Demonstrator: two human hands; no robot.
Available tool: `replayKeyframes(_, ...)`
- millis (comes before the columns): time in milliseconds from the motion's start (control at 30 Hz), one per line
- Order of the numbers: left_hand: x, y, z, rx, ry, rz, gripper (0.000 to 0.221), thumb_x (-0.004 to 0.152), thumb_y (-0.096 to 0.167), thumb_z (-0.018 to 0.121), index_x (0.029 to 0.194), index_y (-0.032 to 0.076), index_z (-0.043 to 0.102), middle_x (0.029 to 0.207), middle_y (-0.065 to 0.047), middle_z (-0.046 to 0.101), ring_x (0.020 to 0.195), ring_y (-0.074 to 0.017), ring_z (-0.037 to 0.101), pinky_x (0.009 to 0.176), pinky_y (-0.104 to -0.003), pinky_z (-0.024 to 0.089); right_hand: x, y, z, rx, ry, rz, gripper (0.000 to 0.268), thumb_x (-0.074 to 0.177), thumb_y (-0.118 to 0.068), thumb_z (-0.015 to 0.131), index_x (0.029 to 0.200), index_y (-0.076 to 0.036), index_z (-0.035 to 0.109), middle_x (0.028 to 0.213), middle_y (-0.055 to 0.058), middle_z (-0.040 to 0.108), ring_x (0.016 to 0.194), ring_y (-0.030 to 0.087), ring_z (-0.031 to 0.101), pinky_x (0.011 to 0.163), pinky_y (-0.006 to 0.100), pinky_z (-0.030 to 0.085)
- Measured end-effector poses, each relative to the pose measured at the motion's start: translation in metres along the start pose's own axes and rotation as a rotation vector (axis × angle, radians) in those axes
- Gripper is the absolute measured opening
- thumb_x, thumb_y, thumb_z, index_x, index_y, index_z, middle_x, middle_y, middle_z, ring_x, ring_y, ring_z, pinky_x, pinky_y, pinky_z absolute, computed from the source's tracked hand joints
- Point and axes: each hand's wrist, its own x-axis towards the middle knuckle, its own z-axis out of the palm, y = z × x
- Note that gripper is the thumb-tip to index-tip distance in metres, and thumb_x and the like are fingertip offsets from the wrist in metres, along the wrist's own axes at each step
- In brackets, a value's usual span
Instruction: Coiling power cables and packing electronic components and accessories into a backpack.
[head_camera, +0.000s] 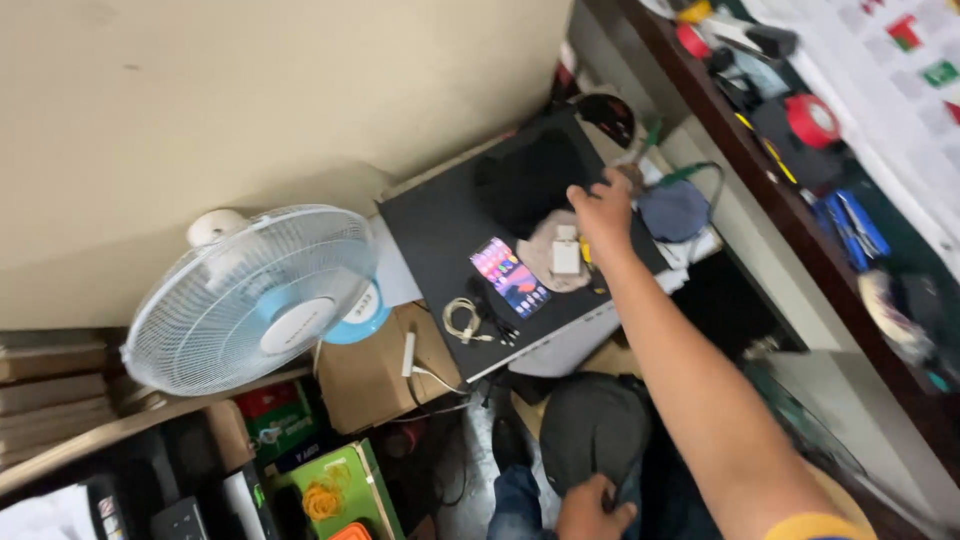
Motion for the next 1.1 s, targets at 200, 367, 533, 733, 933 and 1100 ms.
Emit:
replayKeyframes(200,0.037,-0.030,0.025,0.004,0.406,0.362,0.043,0.105,0.049,0.085,0.084,0.021,0.059,0.076,-0.007,0.066,0.072,-0.0274,0.059,0.071,-0.051,0.044,-0.204,0.150,-0.137,-0.057,0.078,-0.440,0.026,0.117,-0.031,0.061,0.100,-0.014,0.071,0.082,0.002,0.077,0.079,0.015,0.071,0.084,0.036,0.056)
replayKeyframes(367,0.058,-0.024,0.030,0.078,0.638,0.448,0.047,0.112,0.048,0.065,0.084,0.012,0.075,0.089,-0.021,0.080,0.087,-0.0444,0.077,0.082,-0.057,0.059,-0.256,0.388,-0.184,-0.435,-0.061,-0.091,0.018,0.113,-0.025,0.059,0.123,-0.019,0.073,0.115,0.006,0.081,0.108,0.029,0.079,0.100,0.044,0.056)
replayKeyframes(533,0.029,-0.017,-0.015,-0.153,0.737,0.220,0.035,0.104,0.029,0.069,0.095,0.000,0.086,0.090,-0.028,0.084,0.098,-0.0485,0.084,0.085,-0.054,0.067,-0.201,0.462,-0.230,-0.642,-0.195,0.401,0.091,0.107,-0.044,0.070,0.185,-0.024,0.027,0.169,0.031,0.062,0.155,0.046,0.062,0.131,0.060,0.050)
replayKeyframes(733,0.007,0.019,0.040,-0.143,0.557,0.149,0.051,0.098,0.058,0.076,0.111,0.008,0.084,0.110,-0.023,0.085,0.116,-0.0482,0.081,0.096,-0.060,0.066,-0.226,0.404,-0.226,-0.453,-0.265,0.130,0.085,0.101,-0.020,0.078,0.178,-0.007,0.044,0.153,0.033,0.065,0.146,0.047,0.064,0.124,0.060,0.052)
replayKeyframes(933,-0.060,0.013,0.040,-0.273,0.488,0.205,0.071,0.102,0.071,0.070,0.137,0.010,0.078,0.124,-0.017,0.086,0.127,-0.0416,0.081,0.106,-0.055,0.065,-0.263,0.321,-0.211,-0.083,-0.066,-0.472,0.054,0.105,0.011,0.067,0.158,0.006,0.056,0.146,0.033,0.064,0.143,0.049,0.064,0.124,0.058,0.050)
replayKeyframes(1100,-0.067,-0.070,0.053,-0.259,0.639,0.217,0.057,0.103,0.056,0.075,0.132,0.007,0.080,0.115,-0.018,0.086,0.119,-0.0441,0.082,0.101,-0.059,0.066,-0.326,0.252,-0.203,-0.191,-0.169,-0.659,0.057,0.107,0.004,0.081,0.160,-0.005,0.065,0.152,0.018,0.062,0.148,0.039,0.063,0.127,0.044,0.051)
